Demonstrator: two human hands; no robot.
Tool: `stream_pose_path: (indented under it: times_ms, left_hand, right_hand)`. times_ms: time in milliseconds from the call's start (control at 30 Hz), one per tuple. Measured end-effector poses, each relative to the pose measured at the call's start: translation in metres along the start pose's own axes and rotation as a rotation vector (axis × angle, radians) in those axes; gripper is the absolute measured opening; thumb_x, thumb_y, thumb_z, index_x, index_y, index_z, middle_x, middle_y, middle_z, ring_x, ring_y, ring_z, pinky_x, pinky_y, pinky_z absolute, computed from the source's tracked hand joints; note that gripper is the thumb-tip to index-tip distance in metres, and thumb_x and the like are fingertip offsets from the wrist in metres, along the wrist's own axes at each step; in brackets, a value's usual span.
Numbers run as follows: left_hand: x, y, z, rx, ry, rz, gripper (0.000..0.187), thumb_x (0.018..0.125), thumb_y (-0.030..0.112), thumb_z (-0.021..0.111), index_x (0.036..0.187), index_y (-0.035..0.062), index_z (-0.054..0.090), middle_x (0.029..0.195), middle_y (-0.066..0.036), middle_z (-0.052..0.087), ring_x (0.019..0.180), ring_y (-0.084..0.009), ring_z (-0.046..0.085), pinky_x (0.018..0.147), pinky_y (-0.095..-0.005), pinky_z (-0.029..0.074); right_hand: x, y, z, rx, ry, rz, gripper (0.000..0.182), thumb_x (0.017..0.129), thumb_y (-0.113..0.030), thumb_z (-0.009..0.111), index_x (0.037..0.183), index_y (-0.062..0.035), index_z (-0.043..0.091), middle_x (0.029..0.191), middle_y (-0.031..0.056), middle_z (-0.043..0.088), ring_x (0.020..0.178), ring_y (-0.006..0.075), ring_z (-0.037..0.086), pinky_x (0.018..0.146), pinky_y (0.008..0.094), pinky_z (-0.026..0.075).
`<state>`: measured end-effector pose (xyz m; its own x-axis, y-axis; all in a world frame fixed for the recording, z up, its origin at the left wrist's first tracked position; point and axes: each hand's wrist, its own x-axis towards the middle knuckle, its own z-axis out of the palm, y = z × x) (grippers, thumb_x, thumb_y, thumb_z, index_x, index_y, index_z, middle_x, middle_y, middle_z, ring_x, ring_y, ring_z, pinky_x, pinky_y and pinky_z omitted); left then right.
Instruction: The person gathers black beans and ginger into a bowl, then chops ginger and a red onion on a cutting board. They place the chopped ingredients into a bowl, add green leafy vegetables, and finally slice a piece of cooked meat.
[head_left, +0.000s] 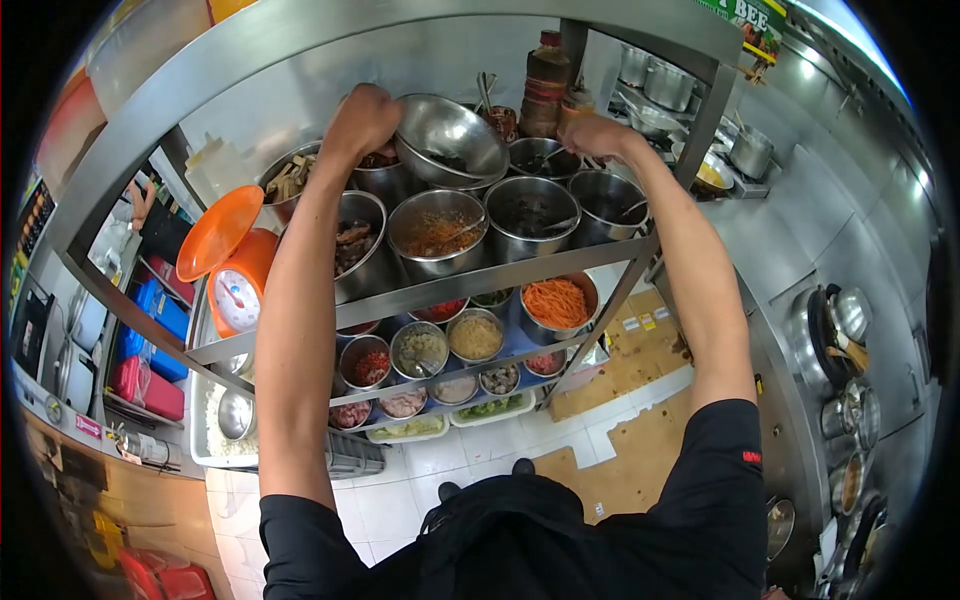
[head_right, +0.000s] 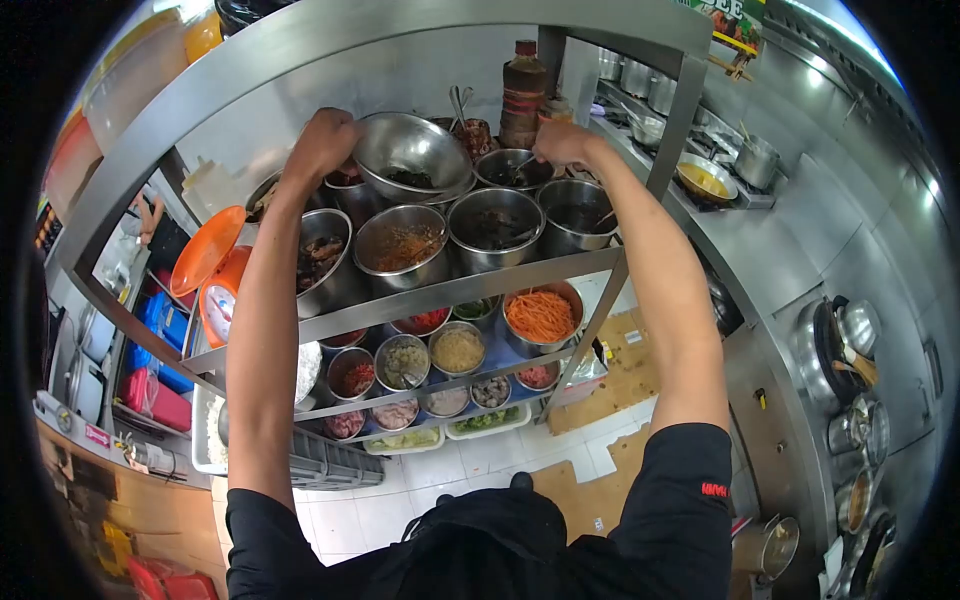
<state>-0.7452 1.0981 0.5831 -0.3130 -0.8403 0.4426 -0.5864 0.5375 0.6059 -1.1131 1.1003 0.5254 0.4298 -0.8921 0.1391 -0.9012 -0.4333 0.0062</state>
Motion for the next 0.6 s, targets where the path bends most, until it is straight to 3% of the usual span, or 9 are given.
stream_pose_path:
  times_ms: [100,167,333,467,567,600]
  left_hand:
    - [0.006,-0.002,0.003,-0.103,-0.048,-0.056,0.029,0.083,0.016,0.053,0.081,-0.0110,0.062,0.068,-0.016,0.062,0.052,-0.0257,0.064,0.050,-0.0326,0.054]
    - [0.011,-0.004,0.002,-0.100,-0.141,-0.138,0.028,0.083,0.016,0.054,0.089,-0.0102,0.061,0.081,-0.016,0.063,0.062,-0.0261,0.066,0.051,-0.0317,0.057]
    - [0.018,-0.014,0.008,-0.244,-0.164,-0.157,0.027,0.082,0.016,0.058,0.095,-0.0086,0.061,0.096,-0.015,0.058,0.080,-0.0259,0.064,0.054,-0.0326,0.060]
    - [0.028,-0.019,0.019,-0.323,-0.198,-0.148,0.024,0.081,0.014,0.060,0.091,-0.0080,0.060,0.095,-0.014,0.057,0.083,-0.0257,0.063,0.055,-0.0332,0.061]
    - [0.036,-0.018,0.031,-0.336,-0.261,-0.170,0.021,0.080,0.011,0.061,0.087,-0.0081,0.060,0.093,-0.014,0.056,0.082,-0.0260,0.064,0.056,-0.0342,0.061]
    - [0.038,-0.015,0.035,-0.338,-0.249,-0.170,0.021,0.080,0.011,0.061,0.087,-0.0081,0.060,0.093,-0.014,0.056,0.082,-0.0260,0.064,0.056,-0.0342,0.061]
  right_hand:
    - [-0.021,-0.031,-0.024,0.230,0.032,0.267,0.022,0.081,-0.015,0.049,0.078,-0.0029,0.066,0.064,0.0086,0.058,0.049,0.0174,0.049,0.042,0.0355,0.035]
    - [-0.024,-0.024,-0.023,0.250,0.065,0.305,0.022,0.082,-0.015,0.047,0.078,-0.0029,0.066,0.065,0.0067,0.056,0.046,0.0147,0.044,0.039,0.0339,0.032]
    - [-0.041,-0.046,-0.042,0.526,0.163,0.682,0.021,0.085,-0.017,0.047,0.085,-0.0017,0.062,0.067,0.0047,0.052,0.048,0.0142,0.040,0.040,0.0316,0.031]
    - [-0.046,-0.045,-0.045,0.492,0.173,0.696,0.020,0.086,-0.018,0.048,0.087,-0.0024,0.061,0.067,0.0038,0.051,0.050,0.0138,0.041,0.041,0.0311,0.031]
    - [-0.050,-0.052,-0.057,0.650,0.261,0.736,0.017,0.088,-0.017,0.050,0.087,-0.0035,0.060,0.069,0.0033,0.051,0.050,0.0122,0.041,0.041,0.0297,0.029]
    - [-0.049,-0.051,-0.061,0.679,0.322,0.714,0.017,0.086,-0.017,0.052,0.088,-0.0026,0.061,0.067,0.0068,0.052,0.049,0.0175,0.045,0.042,0.0337,0.033]
